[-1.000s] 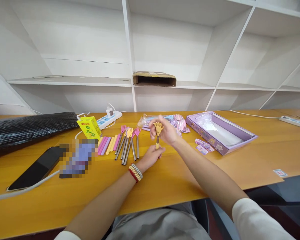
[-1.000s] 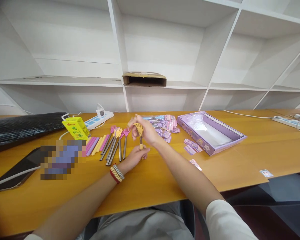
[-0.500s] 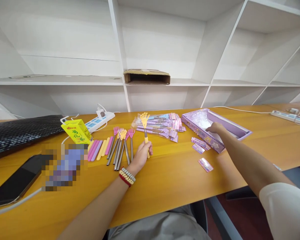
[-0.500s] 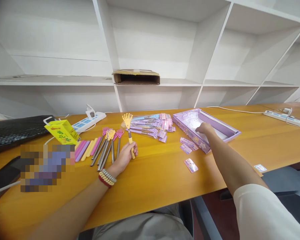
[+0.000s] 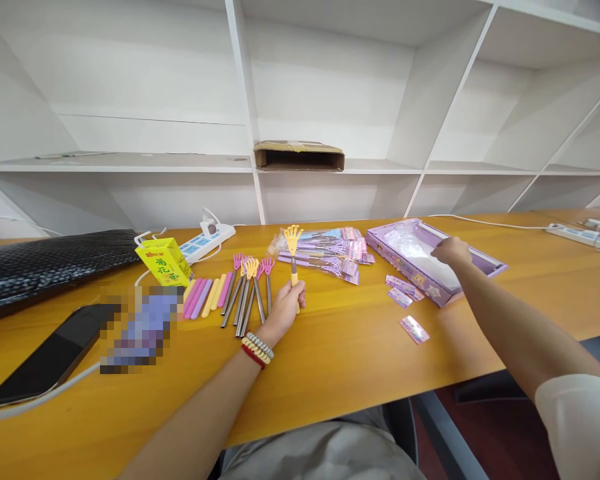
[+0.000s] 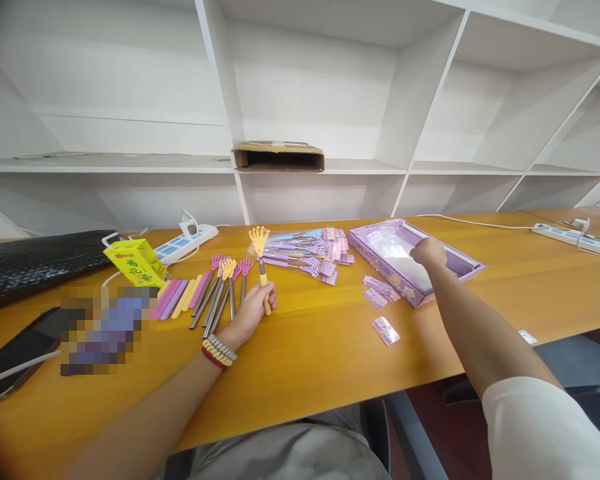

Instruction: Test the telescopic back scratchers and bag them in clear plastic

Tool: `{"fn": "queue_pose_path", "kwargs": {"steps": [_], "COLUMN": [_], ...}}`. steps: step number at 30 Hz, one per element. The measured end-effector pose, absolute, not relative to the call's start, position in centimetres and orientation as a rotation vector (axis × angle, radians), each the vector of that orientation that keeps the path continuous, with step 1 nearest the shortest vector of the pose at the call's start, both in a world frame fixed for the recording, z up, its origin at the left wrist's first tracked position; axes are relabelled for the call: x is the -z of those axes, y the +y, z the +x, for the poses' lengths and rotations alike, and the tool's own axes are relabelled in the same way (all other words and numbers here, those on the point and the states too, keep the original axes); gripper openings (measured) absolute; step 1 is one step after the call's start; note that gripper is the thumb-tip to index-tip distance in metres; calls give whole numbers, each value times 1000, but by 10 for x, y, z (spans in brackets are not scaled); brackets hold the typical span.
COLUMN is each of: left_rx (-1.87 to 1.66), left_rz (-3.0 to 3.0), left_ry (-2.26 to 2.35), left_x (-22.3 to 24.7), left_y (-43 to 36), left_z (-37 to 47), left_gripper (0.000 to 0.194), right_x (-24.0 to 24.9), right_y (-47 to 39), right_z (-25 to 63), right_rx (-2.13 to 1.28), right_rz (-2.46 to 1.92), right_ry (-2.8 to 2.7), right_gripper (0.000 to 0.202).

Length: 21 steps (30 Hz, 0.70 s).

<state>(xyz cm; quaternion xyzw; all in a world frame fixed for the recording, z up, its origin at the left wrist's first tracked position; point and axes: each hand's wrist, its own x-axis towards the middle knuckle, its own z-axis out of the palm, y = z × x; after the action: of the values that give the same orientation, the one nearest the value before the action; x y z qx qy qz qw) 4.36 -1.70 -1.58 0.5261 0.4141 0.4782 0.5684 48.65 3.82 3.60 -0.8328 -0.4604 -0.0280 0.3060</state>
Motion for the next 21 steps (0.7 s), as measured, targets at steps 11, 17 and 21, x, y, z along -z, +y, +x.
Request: {"fn": "queue_pose_path", "kwargs": {"steps": [11,17,21], "left_rx": [-1195,-1192,-1175], "left_rz": [1155,1205,1219], "left_ry": [876,925,928], "left_x": [14,6,4], "left_y": [-12,-17,-20], "left_z": [41,39,41], "left_gripper": [37,43,42], "right_x": [-130,-62,-4], "right_y": [21,29,35], "right_z": [357,265,231], "right_rx": [-551,-850,-1002], "right_rz": [-1267,-1113,-1174], "right_ry": [-1317,-1186,-976], "right_gripper": [23,37,41]}}
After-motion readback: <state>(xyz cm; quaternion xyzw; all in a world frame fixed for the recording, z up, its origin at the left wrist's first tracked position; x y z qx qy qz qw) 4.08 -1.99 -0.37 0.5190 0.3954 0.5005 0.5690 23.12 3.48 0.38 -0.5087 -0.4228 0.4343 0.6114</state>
